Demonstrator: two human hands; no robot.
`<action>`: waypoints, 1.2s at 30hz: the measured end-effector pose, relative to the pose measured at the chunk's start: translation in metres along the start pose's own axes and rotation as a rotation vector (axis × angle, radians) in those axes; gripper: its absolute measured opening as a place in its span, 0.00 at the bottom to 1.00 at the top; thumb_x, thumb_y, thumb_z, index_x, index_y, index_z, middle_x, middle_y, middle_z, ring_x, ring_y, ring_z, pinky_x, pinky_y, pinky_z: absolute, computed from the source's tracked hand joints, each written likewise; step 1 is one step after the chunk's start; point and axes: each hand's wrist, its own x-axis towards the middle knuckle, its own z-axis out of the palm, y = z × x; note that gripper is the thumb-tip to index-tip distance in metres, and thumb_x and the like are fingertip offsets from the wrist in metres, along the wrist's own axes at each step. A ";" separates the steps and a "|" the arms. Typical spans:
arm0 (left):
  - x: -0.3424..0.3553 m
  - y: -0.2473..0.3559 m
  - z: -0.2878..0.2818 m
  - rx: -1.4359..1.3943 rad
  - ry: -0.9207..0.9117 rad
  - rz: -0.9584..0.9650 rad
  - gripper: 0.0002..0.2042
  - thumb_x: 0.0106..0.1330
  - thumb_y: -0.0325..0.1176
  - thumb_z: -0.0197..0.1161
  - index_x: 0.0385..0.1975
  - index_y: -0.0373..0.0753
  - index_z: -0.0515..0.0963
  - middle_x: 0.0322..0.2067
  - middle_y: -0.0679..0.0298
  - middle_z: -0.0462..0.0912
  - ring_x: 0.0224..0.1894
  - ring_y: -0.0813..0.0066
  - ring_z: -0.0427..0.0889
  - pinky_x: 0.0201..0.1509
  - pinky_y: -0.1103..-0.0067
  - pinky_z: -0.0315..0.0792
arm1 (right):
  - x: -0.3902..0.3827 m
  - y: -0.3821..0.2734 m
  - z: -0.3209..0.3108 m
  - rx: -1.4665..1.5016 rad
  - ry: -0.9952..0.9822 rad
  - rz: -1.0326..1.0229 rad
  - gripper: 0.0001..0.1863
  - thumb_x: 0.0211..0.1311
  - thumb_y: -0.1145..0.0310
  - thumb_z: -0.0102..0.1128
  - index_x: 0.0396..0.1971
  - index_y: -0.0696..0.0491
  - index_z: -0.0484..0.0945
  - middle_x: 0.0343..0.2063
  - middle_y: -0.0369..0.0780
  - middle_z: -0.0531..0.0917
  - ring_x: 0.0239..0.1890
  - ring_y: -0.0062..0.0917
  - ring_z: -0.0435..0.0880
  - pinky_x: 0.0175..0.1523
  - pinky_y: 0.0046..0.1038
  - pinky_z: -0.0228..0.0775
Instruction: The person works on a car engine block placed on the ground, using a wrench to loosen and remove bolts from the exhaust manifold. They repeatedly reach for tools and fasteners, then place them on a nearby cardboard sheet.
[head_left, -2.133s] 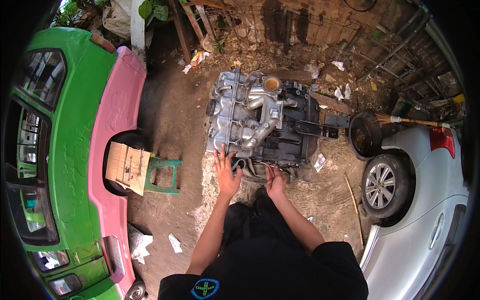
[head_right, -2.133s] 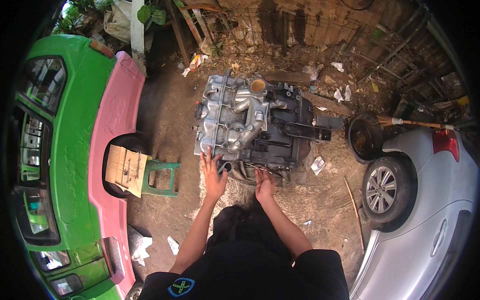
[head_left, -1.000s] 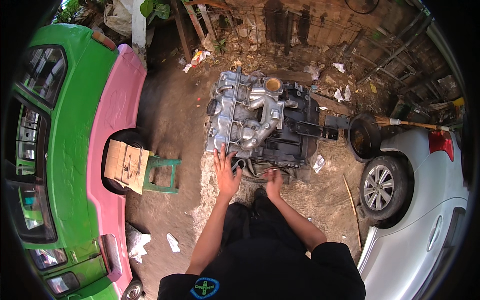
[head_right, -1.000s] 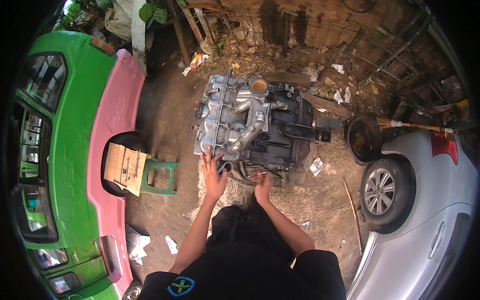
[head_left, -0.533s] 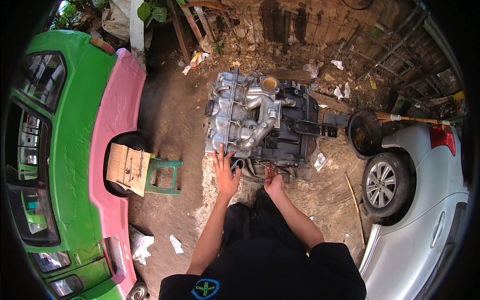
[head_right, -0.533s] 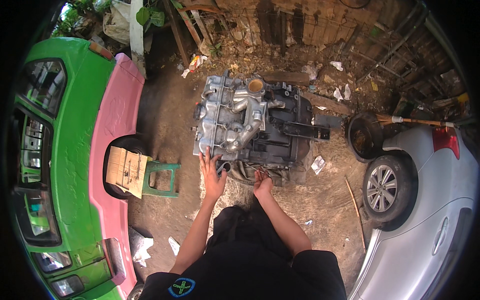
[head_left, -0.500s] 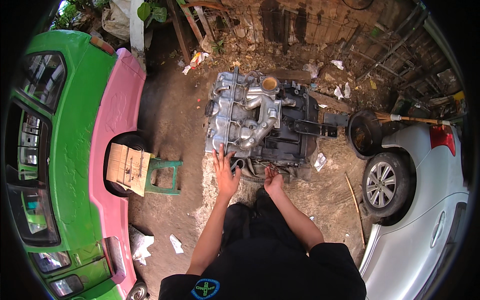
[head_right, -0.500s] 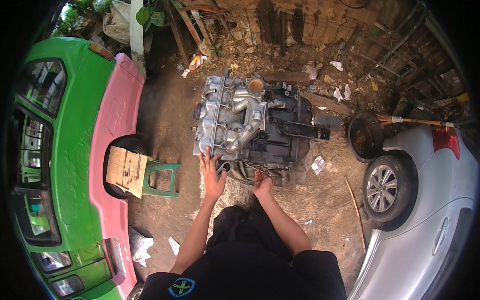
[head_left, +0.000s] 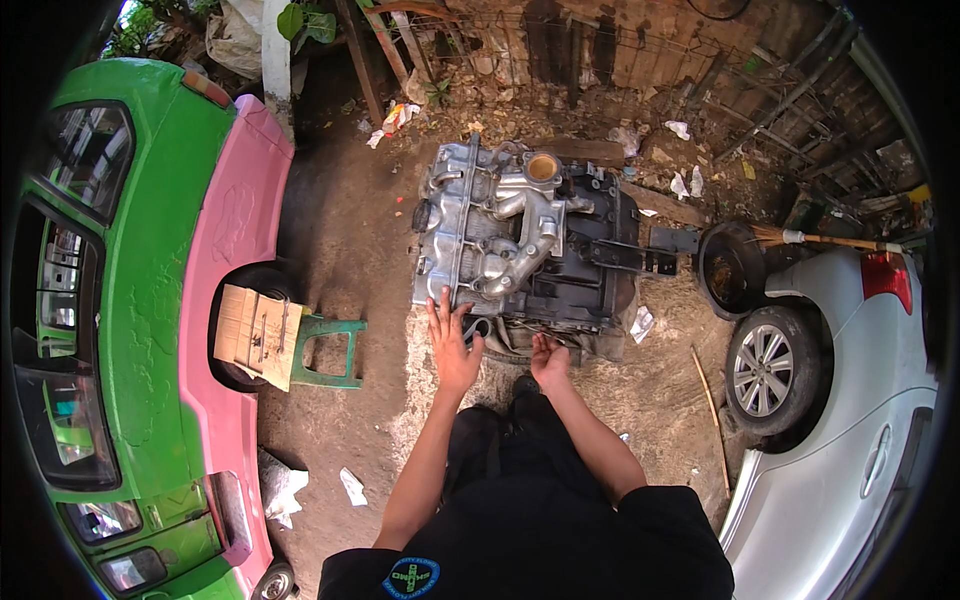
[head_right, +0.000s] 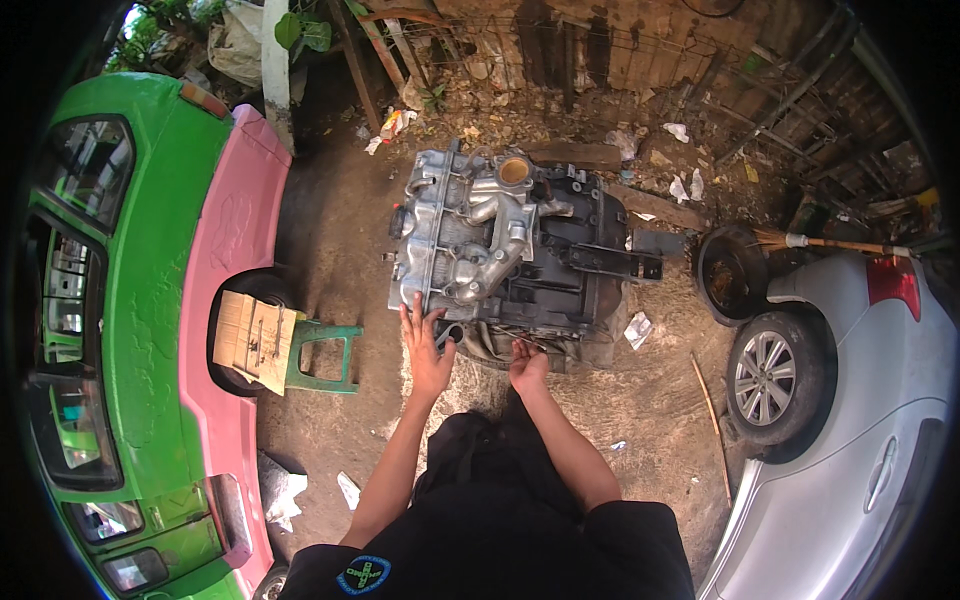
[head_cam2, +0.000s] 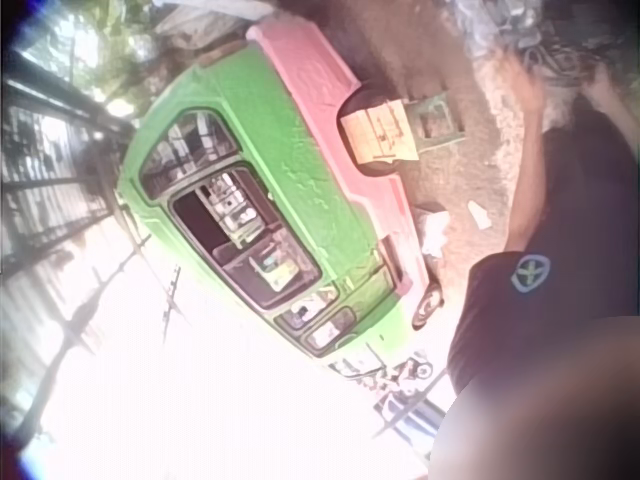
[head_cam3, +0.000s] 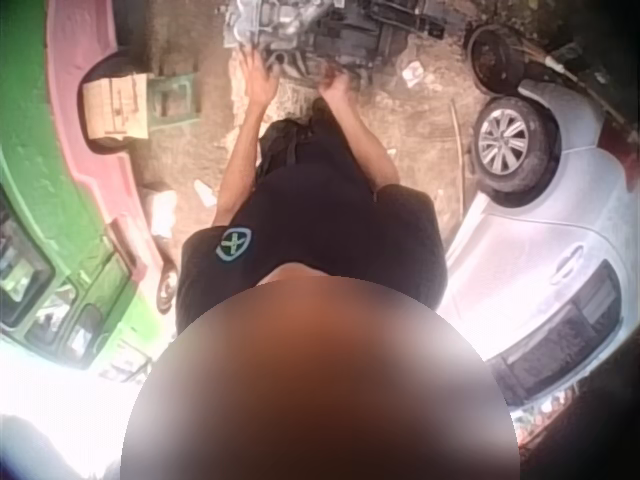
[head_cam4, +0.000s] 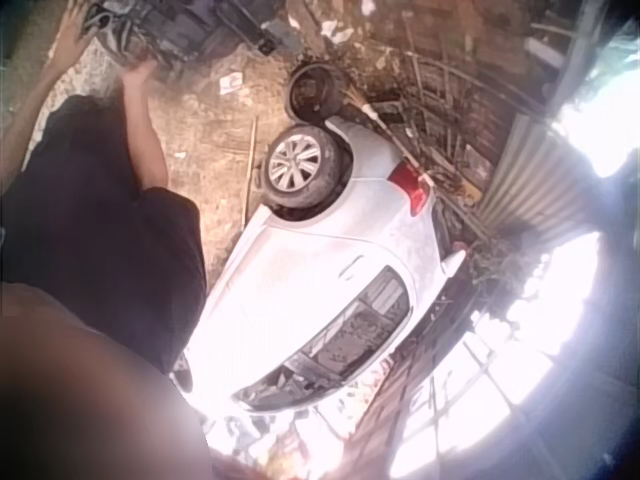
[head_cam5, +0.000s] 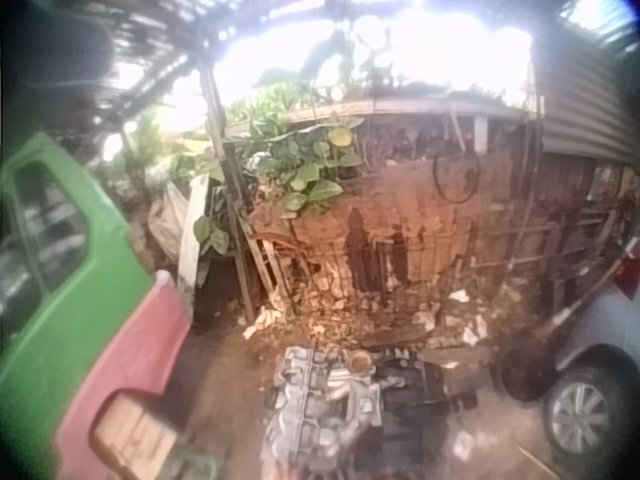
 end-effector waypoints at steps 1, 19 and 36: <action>0.000 0.000 0.000 -0.003 -0.005 -0.010 0.27 0.55 0.28 0.59 0.59 0.43 0.69 0.76 0.57 0.47 0.77 0.42 0.37 0.74 0.49 0.44 | -0.001 0.000 0.000 0.027 -0.032 0.035 0.06 0.73 0.77 0.42 0.39 0.60 0.70 0.39 0.44 0.82 0.39 0.31 0.84 0.44 0.26 0.81; 0.000 0.000 0.000 -0.014 -0.013 -0.012 0.27 0.56 0.27 0.59 0.59 0.41 0.70 0.76 0.57 0.47 0.77 0.41 0.36 0.74 0.50 0.42 | -0.001 -0.008 -0.014 0.097 -0.150 0.192 0.08 0.76 0.69 0.42 0.41 0.53 0.73 0.45 0.44 0.83 0.50 0.32 0.84 0.49 0.25 0.82; 0.000 0.000 -0.001 -0.024 -0.012 0.002 0.27 0.55 0.25 0.58 0.59 0.40 0.69 0.75 0.52 0.47 0.77 0.39 0.34 0.76 0.53 0.39 | -0.068 0.038 0.029 -0.682 -0.494 -0.648 0.07 0.63 0.79 0.64 0.40 0.62 0.80 0.44 0.41 0.84 0.43 0.28 0.86 0.47 0.26 0.80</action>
